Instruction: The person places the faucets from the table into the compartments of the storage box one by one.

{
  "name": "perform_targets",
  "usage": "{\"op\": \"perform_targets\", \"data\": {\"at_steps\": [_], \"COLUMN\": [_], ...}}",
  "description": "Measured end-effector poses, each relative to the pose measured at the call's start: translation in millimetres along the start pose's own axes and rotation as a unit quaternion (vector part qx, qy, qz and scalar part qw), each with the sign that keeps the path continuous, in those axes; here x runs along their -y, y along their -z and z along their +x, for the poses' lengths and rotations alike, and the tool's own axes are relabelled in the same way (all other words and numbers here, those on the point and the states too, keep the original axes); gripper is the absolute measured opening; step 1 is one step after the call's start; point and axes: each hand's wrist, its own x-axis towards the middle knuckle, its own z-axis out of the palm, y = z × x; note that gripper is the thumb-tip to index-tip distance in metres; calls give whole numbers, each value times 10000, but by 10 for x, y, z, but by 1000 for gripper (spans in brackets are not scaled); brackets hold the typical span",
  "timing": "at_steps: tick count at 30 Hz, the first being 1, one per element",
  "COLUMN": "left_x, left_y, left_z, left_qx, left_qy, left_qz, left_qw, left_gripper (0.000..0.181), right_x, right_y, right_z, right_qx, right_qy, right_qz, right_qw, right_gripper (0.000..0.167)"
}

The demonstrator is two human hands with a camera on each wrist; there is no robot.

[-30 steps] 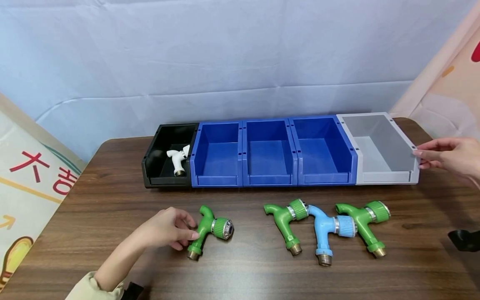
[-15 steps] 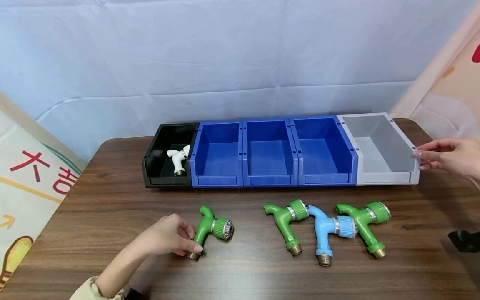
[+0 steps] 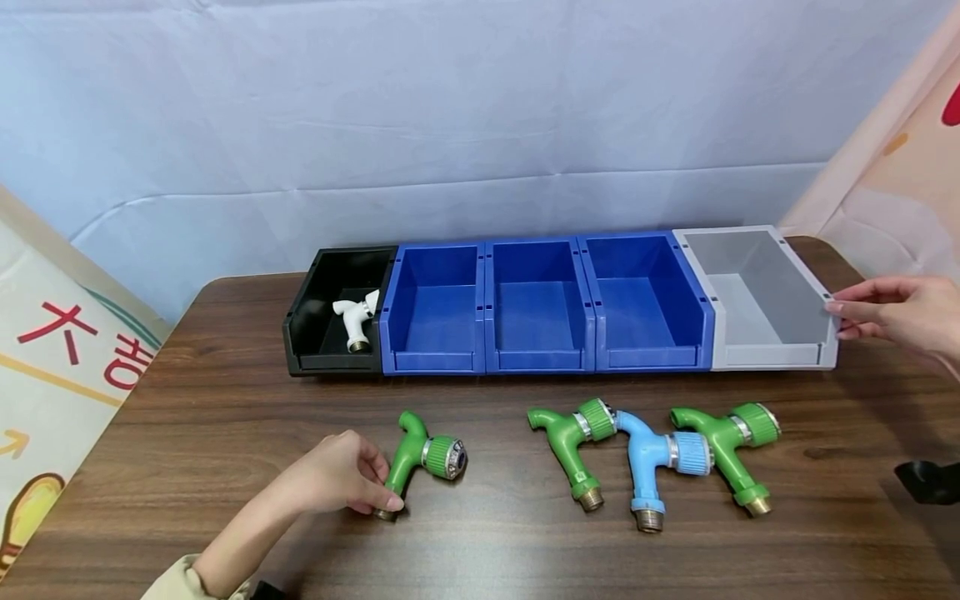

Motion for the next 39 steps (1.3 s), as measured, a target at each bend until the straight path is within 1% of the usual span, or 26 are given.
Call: {"op": "perform_targets", "data": {"at_steps": [3,4,7,8,9,10,14,15,16,17,19,20,21,22,23,24,26,27,28,30,31,32,34,35,36,39], "left_x": [8,10,16,17,18,19,24,26,30,34,42,45,48,50,51,51,54,57,59,62,64,65,63,60,57,43], "left_y": [0,1,4,5,6,8,15,18,22,25,32,35,38,41,43,46,53,58,63,75,82,89,104,113,121,143], "left_z": [3,5,10,11,13,13,13,13,13,14,15,15,16,16,16,16,16,15,14,11,10,10,10,11,12,16], "left_qx": [29,37,53,56,52,54,66,77,93,107,135,147,165,177,193,207,238,248,243,230,220,207,169,158,140,99], "left_qy": [32,45,79,90,98,102,100,82,59,20,-59,-95,-132,-162,-188,-205,-251,-282,-312,-386,-428,-462,-527,-559,-582,-623], "left_qz": [-104,-140,-221,-240,-244,-252,-227,-228,-230,-216,-171,-145,-118,-82,-50,-37,-24,-5,28,100,147,190,277,296,315,356], "left_qw": [9999,9999,9997,9997,9996,9996,9997,9997,9997,9997,9997,9997,9997,9997,9996,9996,9994,9993,9992,9989,9987,9985,9981,9979,9977,9974], "left_gripper": [23,23,23,23,23,23,23,22,22,22,21,21,20,20,19,19,18,18,18,18,18,18,18,19,19,19], "right_x": [52,61,88,104,122,101,45,67,-21,70,109,148,126,46,75,-57,-138,-168,-147,1,63,148,245,284,279,205], "right_y": [-21,-28,-23,-26,-26,-24,-9,-19,4,-24,-42,-51,-43,-20,-28,15,47,54,49,7,-14,-42,-82,-95,-97,-73], "right_z": [-37,-47,-60,-65,-70,-60,-21,-32,19,-33,-59,-75,-62,-20,-40,37,87,99,86,6,-31,-80,-143,-164,-165,-123], "right_qx": [27,-15,122,115,170,124,56,36,-19,5,-43,-15,-17,-49,-55,-87,-72,-92,-84,0,-2,27,-27,0,-47,9], "right_qy": [36,18,123,82,88,76,64,61,85,75,88,40,37,71,56,94,67,93,101,62,36,22,20,21,9,51], "right_qz": [33,3,30,-32,-61,-65,-127,-153,-93,-128,-217,-287,-320,-320,-358,-355,-318,-269,-296,-326,-360,-407,-405,-398,-319,-138], "right_qw": [10000,10000,9998,9999,9998,9999,9999,9999,9999,9999,9997,9996,9995,9995,9993,9993,9994,9996,9995,9994,9993,9992,9992,9992,9995,9999], "right_gripper": [1,5,5,10,19,13,16,7,2,3,3,6,6,7,7,12,12,5,3,16,13,20,18,26,19,20]}}
